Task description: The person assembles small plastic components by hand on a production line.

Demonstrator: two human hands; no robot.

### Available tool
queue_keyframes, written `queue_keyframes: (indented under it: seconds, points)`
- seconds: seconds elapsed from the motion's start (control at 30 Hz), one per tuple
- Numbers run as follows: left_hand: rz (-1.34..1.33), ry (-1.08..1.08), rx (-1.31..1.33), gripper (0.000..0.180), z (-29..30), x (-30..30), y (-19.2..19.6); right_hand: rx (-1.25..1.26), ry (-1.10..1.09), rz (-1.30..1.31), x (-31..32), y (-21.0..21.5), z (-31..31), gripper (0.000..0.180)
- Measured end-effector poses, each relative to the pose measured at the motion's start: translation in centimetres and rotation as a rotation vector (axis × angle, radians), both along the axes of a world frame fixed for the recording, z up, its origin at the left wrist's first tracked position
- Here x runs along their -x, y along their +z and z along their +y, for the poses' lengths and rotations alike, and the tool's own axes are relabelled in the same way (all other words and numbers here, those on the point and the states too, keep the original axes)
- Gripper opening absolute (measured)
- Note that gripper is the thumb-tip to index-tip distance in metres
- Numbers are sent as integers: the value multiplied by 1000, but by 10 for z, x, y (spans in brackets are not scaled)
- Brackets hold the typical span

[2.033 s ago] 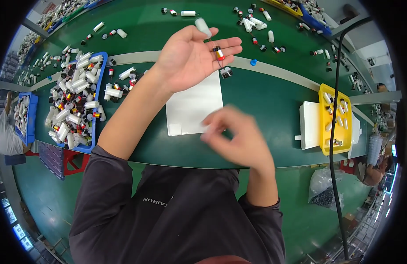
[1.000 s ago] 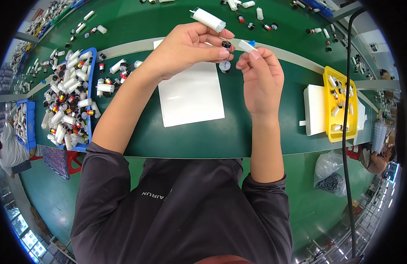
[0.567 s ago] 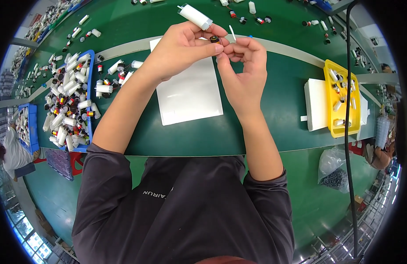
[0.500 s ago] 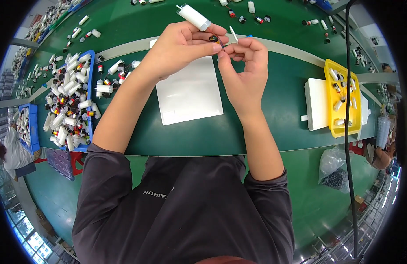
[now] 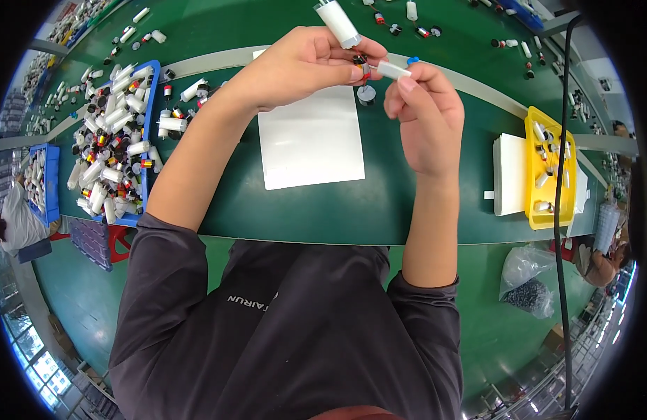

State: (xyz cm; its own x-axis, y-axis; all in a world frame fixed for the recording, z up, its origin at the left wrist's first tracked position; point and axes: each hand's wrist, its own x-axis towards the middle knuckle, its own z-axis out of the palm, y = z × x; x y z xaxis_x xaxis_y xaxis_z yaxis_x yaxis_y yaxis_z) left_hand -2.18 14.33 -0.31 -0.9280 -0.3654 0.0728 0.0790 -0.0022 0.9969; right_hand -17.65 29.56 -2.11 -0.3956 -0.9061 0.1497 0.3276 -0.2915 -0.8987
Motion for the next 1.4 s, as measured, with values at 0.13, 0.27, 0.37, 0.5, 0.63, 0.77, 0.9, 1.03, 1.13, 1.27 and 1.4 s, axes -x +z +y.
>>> queue_keyframes:
  seconds: [0.13,0.27,0.37,0.5,0.63,0.77,0.9,1.03,1.13,1.27,1.4]
  points:
    - [-21,-12,62,35,1,3,-3,-139,176,-124,3,2,-4,9]
    - [-10,-50,76,35,1,4,-6,-240,86,-90,2,0,-8,10]
    - [-44,-43,121,35,4,4,-2,-267,9,-15,-2,-3,-10,11]
    - [-17,-35,125,37,7,2,-2,-234,-123,98,-13,-4,-10,12]
    - [12,-34,90,36,10,-1,1,-229,-188,166,-18,-4,-8,13]
    - [-47,-25,59,37,9,0,4,-191,-169,95,-19,-4,-7,16]
    - [24,-19,139,40,12,1,3,-223,-59,-331,-7,-8,-12,29]
    - [41,15,151,40,10,4,2,-234,-98,-296,-6,-14,-16,32]
    - [144,143,259,41,-10,-4,8,-157,-449,487,-22,-15,-5,24]
    - [-64,439,614,36,-96,-38,9,-83,175,1159,-82,-3,31,16]
    - [-819,437,1176,51,-167,-70,-1,-129,152,1435,-106,-36,32,16]
